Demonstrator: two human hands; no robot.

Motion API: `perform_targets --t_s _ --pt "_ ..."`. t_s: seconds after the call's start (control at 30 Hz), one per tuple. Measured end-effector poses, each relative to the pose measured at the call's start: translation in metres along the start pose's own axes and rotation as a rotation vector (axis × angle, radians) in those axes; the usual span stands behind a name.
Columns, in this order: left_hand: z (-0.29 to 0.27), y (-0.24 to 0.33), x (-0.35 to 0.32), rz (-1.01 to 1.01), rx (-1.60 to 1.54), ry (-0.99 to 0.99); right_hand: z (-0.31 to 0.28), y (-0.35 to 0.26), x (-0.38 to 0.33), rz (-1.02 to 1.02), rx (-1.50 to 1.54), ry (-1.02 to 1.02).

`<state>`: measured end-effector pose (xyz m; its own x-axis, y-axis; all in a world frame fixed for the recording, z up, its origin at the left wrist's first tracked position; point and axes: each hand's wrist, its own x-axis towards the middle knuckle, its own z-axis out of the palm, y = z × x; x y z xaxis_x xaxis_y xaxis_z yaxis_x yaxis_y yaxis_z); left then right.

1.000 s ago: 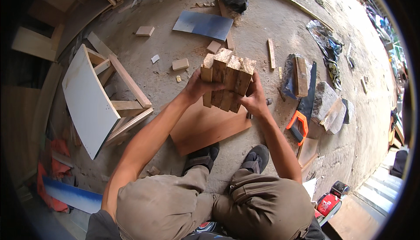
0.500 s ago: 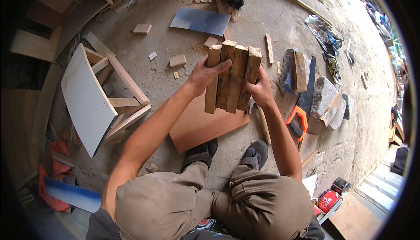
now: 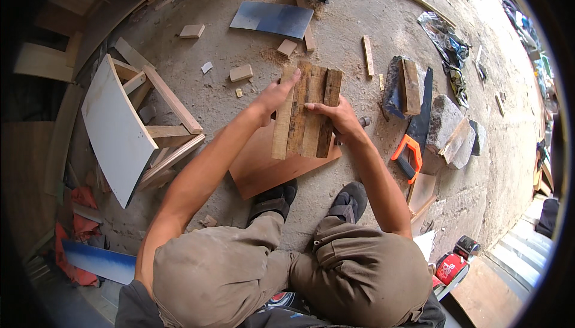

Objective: The person assembles a small wooden structure by cutting a piece of wood, arranging several small wooden blocks, and nailing a larger board onto the blocks using a hammer and nails.

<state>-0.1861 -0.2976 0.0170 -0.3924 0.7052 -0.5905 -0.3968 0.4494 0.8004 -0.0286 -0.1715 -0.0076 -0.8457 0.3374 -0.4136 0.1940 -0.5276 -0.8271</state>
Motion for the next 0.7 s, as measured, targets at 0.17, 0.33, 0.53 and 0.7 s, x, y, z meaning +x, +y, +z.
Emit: perform_targets --t_s 0.17,0.33,0.53,0.7 --pt "-0.008 0.0 0.005 0.066 -0.022 -0.028 0.001 0.0 -0.006 -0.034 -0.012 0.002" --pt "-0.013 -0.005 0.013 0.11 -0.069 -0.011 0.004 0.0 -0.009 -0.119 -0.067 0.031" --pt "-0.007 -0.001 0.0 0.256 -0.084 -0.05 -0.004 -0.004 -0.01 -0.185 -0.149 0.009" --pt "-0.007 0.001 -0.003 0.259 -0.106 -0.103 -0.001 -0.01 -0.011 -0.208 -0.158 0.008"
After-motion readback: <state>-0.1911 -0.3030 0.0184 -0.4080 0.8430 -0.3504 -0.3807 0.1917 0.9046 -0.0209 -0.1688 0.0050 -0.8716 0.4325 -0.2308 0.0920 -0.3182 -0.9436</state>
